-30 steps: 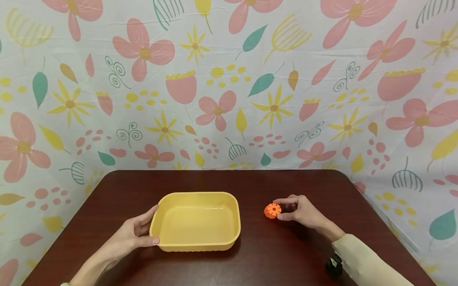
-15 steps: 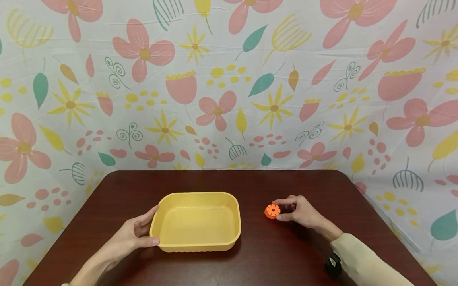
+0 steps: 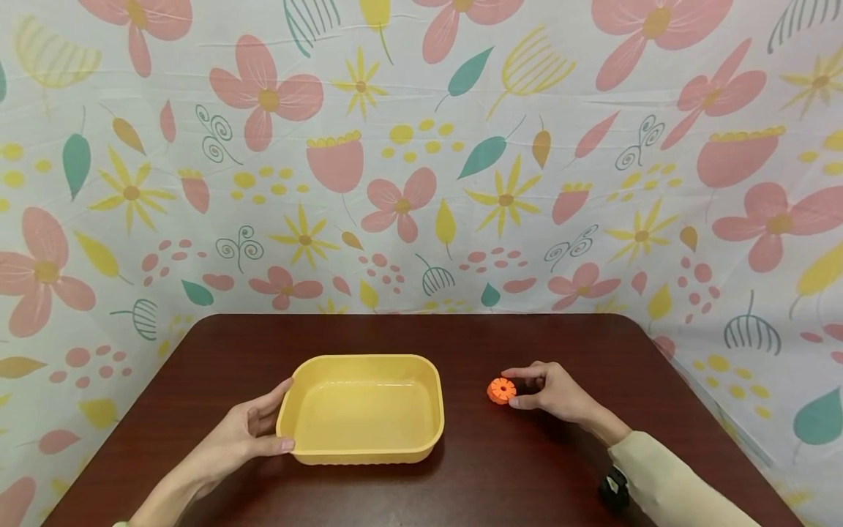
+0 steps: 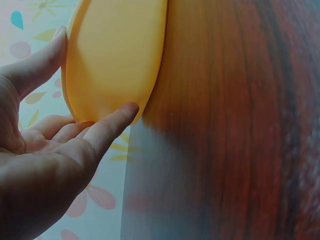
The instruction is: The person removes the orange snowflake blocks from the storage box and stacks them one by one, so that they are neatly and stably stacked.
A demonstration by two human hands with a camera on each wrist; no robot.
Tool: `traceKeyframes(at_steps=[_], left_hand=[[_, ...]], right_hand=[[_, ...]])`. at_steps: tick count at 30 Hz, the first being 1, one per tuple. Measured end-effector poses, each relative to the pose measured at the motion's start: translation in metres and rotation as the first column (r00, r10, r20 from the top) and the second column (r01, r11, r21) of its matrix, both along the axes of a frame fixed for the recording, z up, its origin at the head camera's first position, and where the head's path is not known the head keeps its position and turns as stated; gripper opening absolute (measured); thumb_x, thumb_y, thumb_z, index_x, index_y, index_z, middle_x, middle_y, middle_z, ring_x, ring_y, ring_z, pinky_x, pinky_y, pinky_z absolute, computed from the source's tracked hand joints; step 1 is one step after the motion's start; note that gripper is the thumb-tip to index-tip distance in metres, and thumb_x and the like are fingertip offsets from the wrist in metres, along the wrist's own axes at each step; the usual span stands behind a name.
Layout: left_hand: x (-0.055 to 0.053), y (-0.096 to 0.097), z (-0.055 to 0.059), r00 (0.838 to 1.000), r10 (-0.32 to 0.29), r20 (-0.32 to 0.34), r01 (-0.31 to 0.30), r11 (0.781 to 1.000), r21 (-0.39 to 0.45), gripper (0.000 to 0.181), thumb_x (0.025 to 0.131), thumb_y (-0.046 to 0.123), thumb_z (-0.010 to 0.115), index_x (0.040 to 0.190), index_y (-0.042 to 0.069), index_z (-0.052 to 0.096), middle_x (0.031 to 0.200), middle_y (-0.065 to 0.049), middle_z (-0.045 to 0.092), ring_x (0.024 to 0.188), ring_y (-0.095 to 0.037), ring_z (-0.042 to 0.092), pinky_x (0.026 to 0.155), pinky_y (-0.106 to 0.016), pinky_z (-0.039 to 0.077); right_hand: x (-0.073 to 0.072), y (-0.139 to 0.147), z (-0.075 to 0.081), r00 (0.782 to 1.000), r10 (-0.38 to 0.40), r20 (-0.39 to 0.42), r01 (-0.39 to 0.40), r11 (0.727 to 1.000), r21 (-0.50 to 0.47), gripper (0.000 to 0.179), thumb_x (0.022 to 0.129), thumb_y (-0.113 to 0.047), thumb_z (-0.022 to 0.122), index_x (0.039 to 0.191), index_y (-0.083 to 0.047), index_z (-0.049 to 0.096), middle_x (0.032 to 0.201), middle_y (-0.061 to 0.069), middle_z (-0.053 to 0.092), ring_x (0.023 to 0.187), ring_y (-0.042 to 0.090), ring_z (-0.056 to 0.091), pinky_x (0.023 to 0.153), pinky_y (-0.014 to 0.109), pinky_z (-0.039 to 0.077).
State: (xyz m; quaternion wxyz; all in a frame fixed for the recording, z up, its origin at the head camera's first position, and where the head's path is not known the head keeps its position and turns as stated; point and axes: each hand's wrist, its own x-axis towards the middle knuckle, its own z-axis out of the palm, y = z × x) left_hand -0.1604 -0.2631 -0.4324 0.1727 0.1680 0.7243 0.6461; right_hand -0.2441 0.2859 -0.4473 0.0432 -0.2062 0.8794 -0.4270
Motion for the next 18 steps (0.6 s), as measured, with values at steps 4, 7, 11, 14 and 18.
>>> traceKeyframes(at_steps=[4, 7, 11, 14, 18], left_hand=[[0.0, 0.0, 0.0, 1.0, 0.0, 0.004, 0.0, 1.0, -0.003, 0.094, 0.098, 0.005, 0.075, 0.168, 0.002, 0.012, 0.171, -0.024, 0.018, 0.143, -0.026, 0.048, 0.1, -0.03, 0.052], [0.0, -0.001, 0.0, 1.0, 0.002, 0.007, -0.002, 1.0, -0.008, 0.094, 0.098, 0.005, 0.075, 0.168, 0.001, 0.012, 0.17, -0.024, 0.018, 0.145, -0.035, 0.045, 0.1, -0.03, 0.052], [0.0, -0.001, 0.0, 1.0, 0.004, 0.01, -0.004, 1.0, -0.008, 0.095, 0.097, 0.004, 0.075, 0.168, 0.002, 0.012, 0.17, -0.024, 0.019, 0.147, -0.042, 0.04, 0.1, -0.031, 0.053], [-0.001, 0.0, 0.0, 1.0, 0.003, 0.007, -0.003, 1.0, -0.007, 0.095, 0.097, 0.003, 0.075, 0.168, 0.001, 0.012, 0.17, -0.024, 0.019, 0.147, -0.041, 0.04, 0.099, -0.031, 0.053], [-0.001, 0.0, 0.0, 1.0, -0.001, -0.004, 0.001, 1.0, -0.003, 0.095, 0.096, 0.003, 0.075, 0.168, 0.0, 0.012, 0.17, -0.025, 0.019, 0.145, -0.034, 0.045, 0.099, -0.031, 0.053]], right_hand=[[0.0, 0.0, 0.001, 1.0, -0.003, 0.006, 0.003, 1.0, 0.0, 0.051, 0.085, -0.013, 0.09, 0.131, 0.0, 0.074, 0.088, 0.016, 0.056, 0.08, 0.025, 0.044, 0.064, 0.029, 0.037], [0.001, -0.001, 0.002, 1.0, -0.005, 0.012, 0.005, 1.0, -0.002, 0.05, 0.085, -0.014, 0.09, 0.13, -0.001, 0.074, 0.089, 0.016, 0.056, 0.08, 0.026, 0.045, 0.064, 0.029, 0.036], [0.004, -0.002, 0.005, 1.0, -0.015, 0.01, 0.015, 1.0, -0.009, 0.048, 0.085, -0.015, 0.09, 0.13, -0.003, 0.075, 0.09, 0.015, 0.057, 0.082, 0.028, 0.045, 0.065, 0.03, 0.036], [0.009, -0.003, 0.008, 1.0, -0.025, -0.007, 0.025, 1.0, -0.008, 0.046, 0.086, -0.016, 0.089, 0.128, -0.005, 0.076, 0.092, 0.013, 0.058, 0.083, 0.028, 0.047, 0.065, 0.031, 0.036], [0.018, -0.004, 0.014, 0.998, -0.047, -0.051, 0.047, 0.999, -0.003, 0.042, 0.087, -0.019, 0.088, 0.126, -0.007, 0.078, 0.092, 0.012, 0.059, 0.079, 0.024, 0.047, 0.063, 0.03, 0.036]])
